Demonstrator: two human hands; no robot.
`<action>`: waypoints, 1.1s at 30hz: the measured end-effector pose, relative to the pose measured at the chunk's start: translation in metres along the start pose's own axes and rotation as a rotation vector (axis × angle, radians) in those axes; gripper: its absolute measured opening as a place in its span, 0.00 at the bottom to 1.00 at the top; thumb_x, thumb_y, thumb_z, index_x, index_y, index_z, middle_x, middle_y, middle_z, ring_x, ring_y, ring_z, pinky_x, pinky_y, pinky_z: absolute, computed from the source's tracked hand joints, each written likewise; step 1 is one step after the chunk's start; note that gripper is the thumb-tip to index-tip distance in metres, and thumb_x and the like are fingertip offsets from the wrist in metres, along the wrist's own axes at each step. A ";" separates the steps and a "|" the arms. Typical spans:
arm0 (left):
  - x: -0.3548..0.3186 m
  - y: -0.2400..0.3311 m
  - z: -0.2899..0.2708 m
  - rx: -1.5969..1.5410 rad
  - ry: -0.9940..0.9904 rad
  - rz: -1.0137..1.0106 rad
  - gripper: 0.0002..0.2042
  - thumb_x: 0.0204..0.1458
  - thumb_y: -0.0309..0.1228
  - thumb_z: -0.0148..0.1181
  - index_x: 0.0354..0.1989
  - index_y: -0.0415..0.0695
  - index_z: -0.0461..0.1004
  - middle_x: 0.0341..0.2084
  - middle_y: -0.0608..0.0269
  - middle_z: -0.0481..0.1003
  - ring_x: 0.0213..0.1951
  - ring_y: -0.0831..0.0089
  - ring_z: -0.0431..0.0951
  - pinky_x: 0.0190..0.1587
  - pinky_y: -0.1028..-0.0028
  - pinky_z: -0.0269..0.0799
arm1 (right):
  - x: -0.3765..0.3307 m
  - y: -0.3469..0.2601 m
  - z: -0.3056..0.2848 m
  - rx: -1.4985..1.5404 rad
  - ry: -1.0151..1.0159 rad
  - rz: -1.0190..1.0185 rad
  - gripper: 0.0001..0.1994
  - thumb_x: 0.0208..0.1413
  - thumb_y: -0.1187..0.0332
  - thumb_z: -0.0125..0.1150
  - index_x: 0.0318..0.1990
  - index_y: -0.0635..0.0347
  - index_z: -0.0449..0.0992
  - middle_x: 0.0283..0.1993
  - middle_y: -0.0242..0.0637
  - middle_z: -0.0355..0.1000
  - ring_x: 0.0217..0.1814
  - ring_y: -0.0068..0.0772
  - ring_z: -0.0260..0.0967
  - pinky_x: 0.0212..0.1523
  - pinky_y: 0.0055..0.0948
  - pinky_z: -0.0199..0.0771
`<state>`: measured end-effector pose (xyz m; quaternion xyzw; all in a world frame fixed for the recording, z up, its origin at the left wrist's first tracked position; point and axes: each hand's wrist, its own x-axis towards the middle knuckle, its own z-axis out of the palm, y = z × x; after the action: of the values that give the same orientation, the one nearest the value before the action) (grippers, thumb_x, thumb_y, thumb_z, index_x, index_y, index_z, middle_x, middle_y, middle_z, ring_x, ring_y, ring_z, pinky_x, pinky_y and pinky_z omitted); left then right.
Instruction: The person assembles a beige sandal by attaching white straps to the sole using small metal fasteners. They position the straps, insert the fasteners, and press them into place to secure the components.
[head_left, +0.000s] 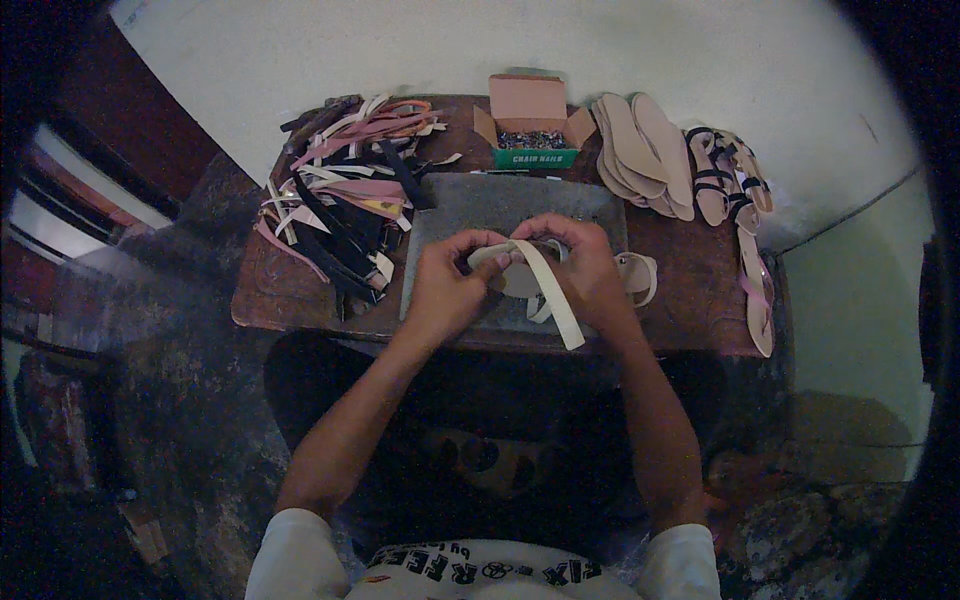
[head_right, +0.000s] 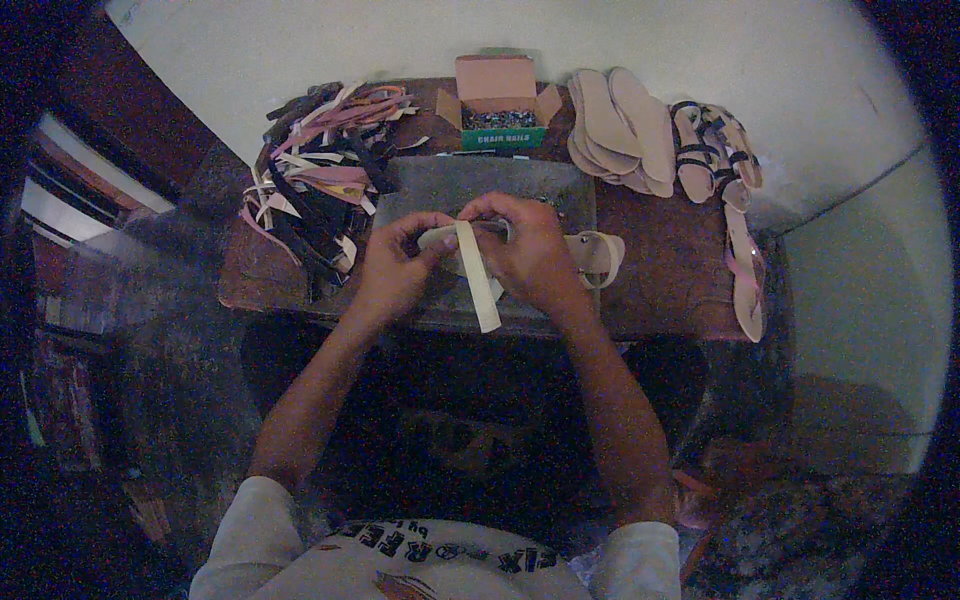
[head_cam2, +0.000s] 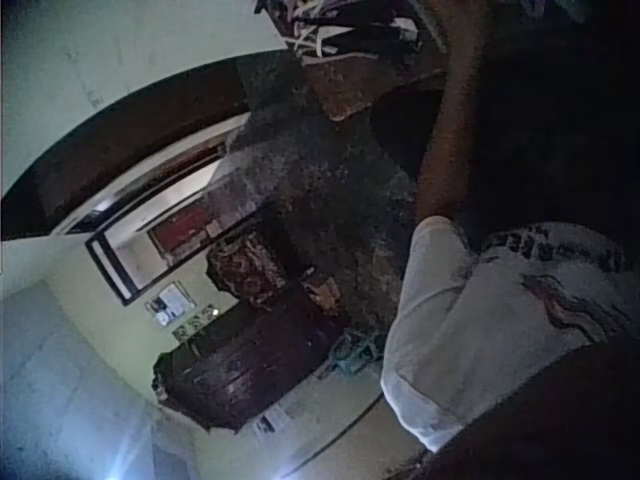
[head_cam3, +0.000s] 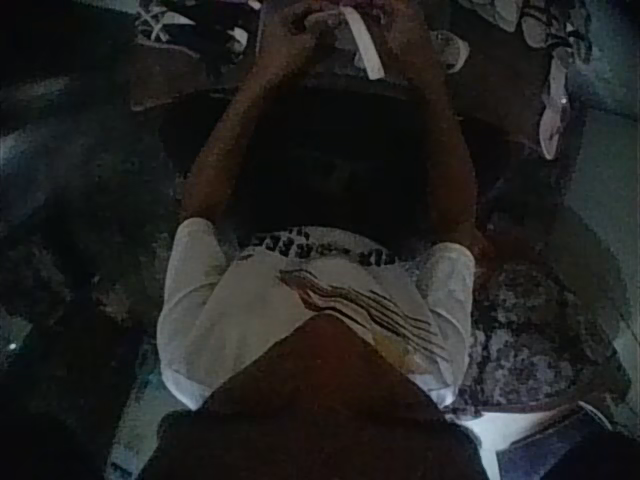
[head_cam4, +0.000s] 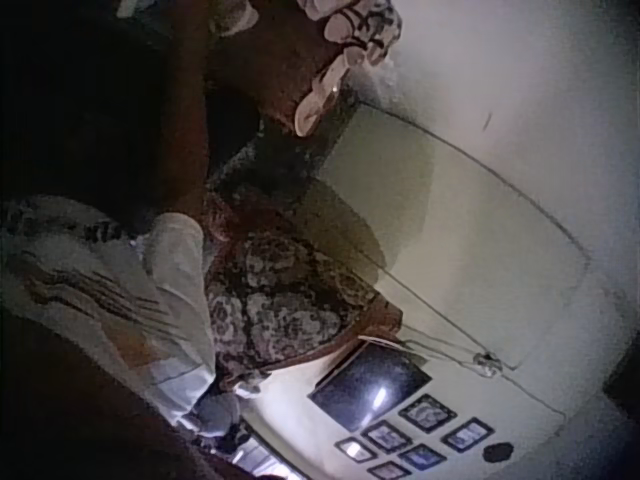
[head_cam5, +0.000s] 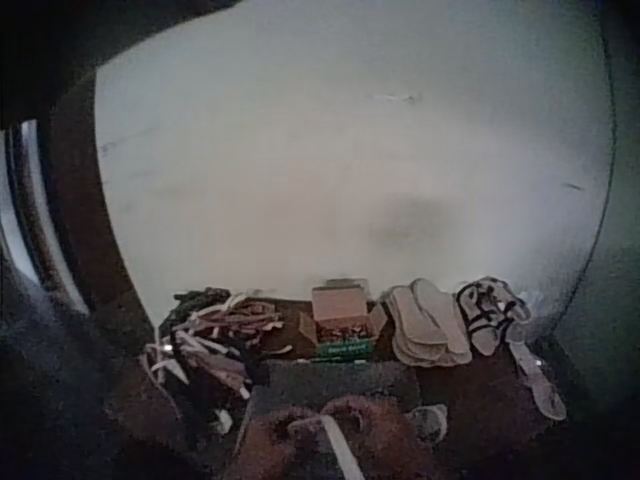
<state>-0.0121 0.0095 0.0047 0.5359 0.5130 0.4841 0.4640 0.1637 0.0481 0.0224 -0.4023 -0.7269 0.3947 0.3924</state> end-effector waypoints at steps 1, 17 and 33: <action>0.000 -0.001 0.000 0.004 0.000 0.006 0.08 0.55 0.25 0.62 0.42 0.38 0.78 0.33 0.61 0.80 0.35 0.77 0.78 0.38 0.74 0.75 | 0.000 0.001 0.000 -0.008 0.004 -0.006 0.08 0.49 0.73 0.65 0.38 0.64 0.79 0.35 0.43 0.79 0.39 0.34 0.78 0.44 0.31 0.76; 0.001 -0.002 0.000 0.065 0.003 0.014 0.10 0.55 0.30 0.65 0.43 0.41 0.78 0.37 0.64 0.80 0.40 0.77 0.77 0.44 0.72 0.74 | -0.002 0.004 -0.004 -0.236 0.019 -0.037 0.13 0.50 0.66 0.68 0.41 0.61 0.78 0.39 0.45 0.77 0.44 0.47 0.76 0.47 0.37 0.74; 0.004 -0.015 -0.003 0.190 -0.026 0.124 0.10 0.57 0.32 0.62 0.44 0.41 0.75 0.34 0.66 0.77 0.34 0.78 0.76 0.36 0.75 0.74 | 0.003 0.011 -0.004 -0.219 -0.066 -0.169 0.10 0.49 0.72 0.63 0.38 0.65 0.73 0.40 0.49 0.72 0.46 0.55 0.70 0.50 0.44 0.69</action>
<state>-0.0166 0.0146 -0.0099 0.6145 0.5163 0.4540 0.3868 0.1687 0.0558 0.0152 -0.3668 -0.8094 0.2915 0.3541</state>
